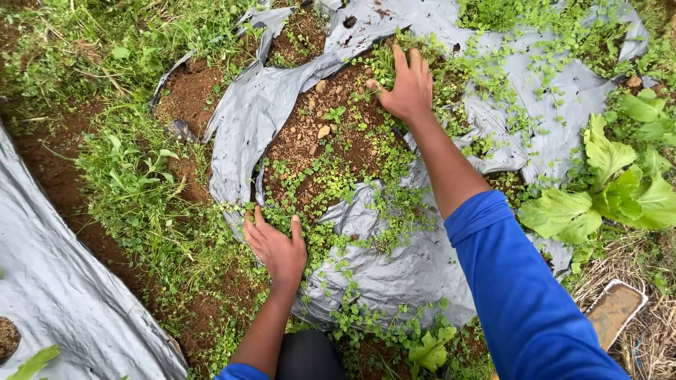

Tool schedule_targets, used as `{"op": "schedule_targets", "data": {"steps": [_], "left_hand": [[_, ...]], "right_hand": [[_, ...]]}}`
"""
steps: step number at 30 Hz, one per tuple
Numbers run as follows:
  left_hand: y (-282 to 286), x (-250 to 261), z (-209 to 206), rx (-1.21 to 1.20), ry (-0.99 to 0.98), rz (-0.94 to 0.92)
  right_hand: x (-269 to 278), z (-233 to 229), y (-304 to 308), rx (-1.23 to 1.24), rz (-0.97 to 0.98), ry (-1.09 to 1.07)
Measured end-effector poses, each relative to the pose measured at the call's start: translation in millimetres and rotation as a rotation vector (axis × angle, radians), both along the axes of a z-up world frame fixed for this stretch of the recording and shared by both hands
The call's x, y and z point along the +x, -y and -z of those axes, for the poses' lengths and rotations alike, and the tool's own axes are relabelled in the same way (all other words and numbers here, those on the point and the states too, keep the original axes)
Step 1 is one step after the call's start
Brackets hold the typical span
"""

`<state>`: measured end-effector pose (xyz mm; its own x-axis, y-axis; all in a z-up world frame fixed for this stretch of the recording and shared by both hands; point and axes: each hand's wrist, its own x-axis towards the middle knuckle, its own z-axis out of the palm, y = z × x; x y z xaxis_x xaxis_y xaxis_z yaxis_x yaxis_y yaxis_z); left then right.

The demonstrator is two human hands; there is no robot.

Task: The person kneels on the ground and pulls weeds by hand from a garden bed covered with plastic mulch. They gather the removed weeds into a pile and occasionally toss them aside.

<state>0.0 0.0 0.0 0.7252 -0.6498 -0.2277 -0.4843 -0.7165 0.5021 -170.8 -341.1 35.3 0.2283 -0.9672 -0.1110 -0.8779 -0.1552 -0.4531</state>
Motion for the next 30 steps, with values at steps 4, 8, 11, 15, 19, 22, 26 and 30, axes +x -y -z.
{"op": "schedule_targets", "data": {"steps": [4, 8, 11, 15, 19, 22, 26, 30], "left_hand": [[-4, 2, 9, -0.012, 0.035, 0.005], [-3, 3, 10, -0.021, 0.047, 0.015], [-3, 0, 2, -0.026, 0.038, 0.002], [-2, -1, -2, -0.03, 0.025, -0.011], [-1, -2, -9, -0.023, 0.022, 0.003], [-1, -1, -4, -0.008, 0.035, 0.001], [-3, 2, 7, -0.014, 0.054, 0.022], [-3, 3, 8, -0.016, 0.058, 0.026]], "right_hand": [[4, 15, 5, 0.015, -0.128, -0.177], [1, 37, 6, -0.131, -0.098, -0.082], [-5, 76, 9, -0.398, -0.084, -0.058], [-5, 96, 9, -0.606, -0.042, -0.113], [-5, 110, 25, -0.445, -0.053, -0.201], [4, 74, 10, -0.416, -0.095, -0.278], [16, 36, -2, -0.095, -0.046, -0.322], [11, 40, 1, -0.101, -0.064, -0.282]]}}
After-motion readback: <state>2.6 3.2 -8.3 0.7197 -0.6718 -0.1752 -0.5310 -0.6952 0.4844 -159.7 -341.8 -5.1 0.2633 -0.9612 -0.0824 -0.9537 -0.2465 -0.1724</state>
